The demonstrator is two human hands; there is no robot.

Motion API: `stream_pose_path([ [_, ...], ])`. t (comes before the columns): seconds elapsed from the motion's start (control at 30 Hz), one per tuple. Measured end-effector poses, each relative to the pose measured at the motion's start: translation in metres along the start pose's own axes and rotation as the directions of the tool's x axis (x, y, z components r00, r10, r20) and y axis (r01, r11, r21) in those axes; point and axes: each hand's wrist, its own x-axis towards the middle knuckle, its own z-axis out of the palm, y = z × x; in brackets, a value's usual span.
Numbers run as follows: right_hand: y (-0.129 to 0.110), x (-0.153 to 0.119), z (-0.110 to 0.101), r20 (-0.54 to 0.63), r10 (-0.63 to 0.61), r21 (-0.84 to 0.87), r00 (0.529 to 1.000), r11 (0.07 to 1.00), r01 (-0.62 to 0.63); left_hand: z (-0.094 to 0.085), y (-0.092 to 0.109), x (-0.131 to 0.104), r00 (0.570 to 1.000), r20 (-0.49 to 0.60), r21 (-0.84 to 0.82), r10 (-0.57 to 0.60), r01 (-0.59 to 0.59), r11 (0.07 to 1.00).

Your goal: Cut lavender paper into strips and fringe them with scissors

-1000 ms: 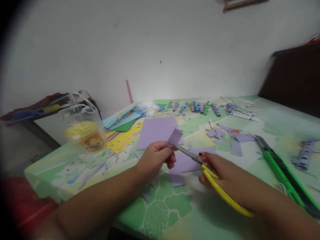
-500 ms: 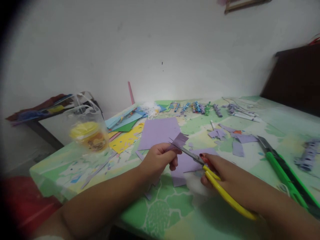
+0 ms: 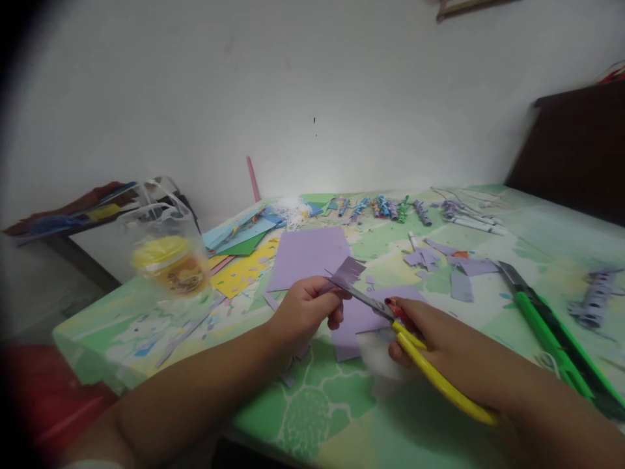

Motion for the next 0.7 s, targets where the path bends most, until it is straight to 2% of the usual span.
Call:
stream_pose_path([
  [0.47, -0.0045, -0.0018, -0.0027, 0.124, 0.031, -0.025, 0.992, 0.999, -0.028, 0.0003, 0.0012, -0.0015, 1.0, 0.007, 0.011, 0.013, -0.013, 1.0],
  [0.7, -0.0082, -0.0012, -0.0009, 0.086, 0.047, -0.041, 0.995, 0.998, -0.044, 0.0002, 0.0018, -0.0017, 1.0, 0.0, 0.038, 0.017, -0.017, 0.999],
])
